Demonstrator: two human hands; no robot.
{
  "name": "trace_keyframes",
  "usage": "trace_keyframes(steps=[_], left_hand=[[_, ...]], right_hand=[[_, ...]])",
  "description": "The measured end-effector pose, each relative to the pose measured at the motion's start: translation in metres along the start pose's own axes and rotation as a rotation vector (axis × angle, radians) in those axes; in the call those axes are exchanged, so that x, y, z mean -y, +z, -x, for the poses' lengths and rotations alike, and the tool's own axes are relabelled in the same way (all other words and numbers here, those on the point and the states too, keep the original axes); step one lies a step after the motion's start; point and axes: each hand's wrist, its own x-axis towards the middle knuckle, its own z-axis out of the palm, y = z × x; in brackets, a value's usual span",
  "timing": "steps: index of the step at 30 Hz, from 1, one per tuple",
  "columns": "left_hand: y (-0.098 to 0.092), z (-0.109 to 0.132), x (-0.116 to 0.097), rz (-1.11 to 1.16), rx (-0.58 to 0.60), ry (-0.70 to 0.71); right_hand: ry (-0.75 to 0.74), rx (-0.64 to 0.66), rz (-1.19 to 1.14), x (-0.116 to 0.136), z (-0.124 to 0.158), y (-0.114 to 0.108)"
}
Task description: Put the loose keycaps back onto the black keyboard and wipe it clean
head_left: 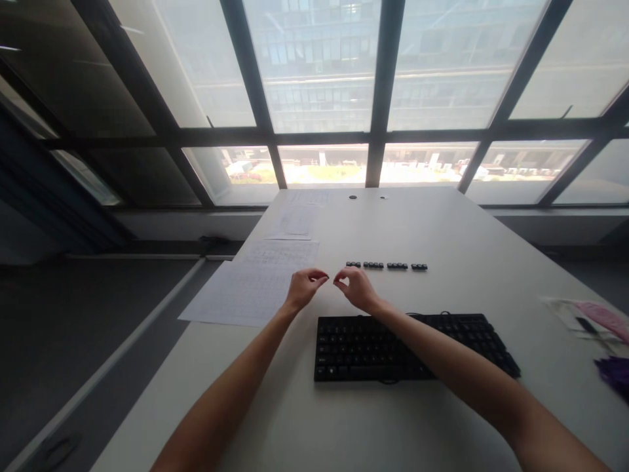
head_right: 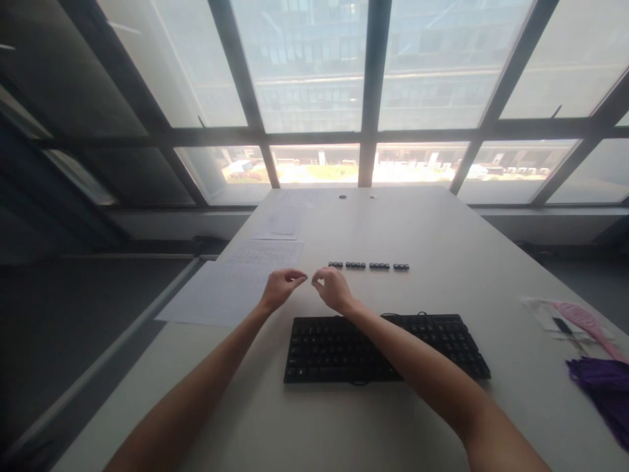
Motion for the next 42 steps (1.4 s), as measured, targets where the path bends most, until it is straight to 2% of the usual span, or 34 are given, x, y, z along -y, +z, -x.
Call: trace_keyframes(steps=[5, 9, 15, 24, 36, 42], left_hand=[[-0.016, 0.066, -0.004, 0.312, 0.082, -0.053], [-0.018, 0.088, -0.011, 0.319, 0.165, -0.088], [-0.021, 0.095, -0.015, 0.324, 0.182, -0.099], [-0.019, 0.097, -0.006, 0.383, 0.202, -0.093], [-0.016, 0.096, 0.002, 0.391, 0.178, 0.035], [-0.017, 0.1, -0.005, 0.291, 0.165, 0.142]], right_hand=[[0.07, -0.021, -0.377, 0.024, 0.053, 0.004], [0.126, 0.003, -0.452, 0.033, 0.07, 0.002], [0.154, -0.006, -0.459, 0.038, 0.079, -0.002], [0.163, -0.034, -0.481, 0.036, 0.081, 0.002], [0.123, -0.048, -0.492, 0.034, 0.084, 0.003], [0.0, -0.047, -0.401, 0.032, 0.088, 0.01]])
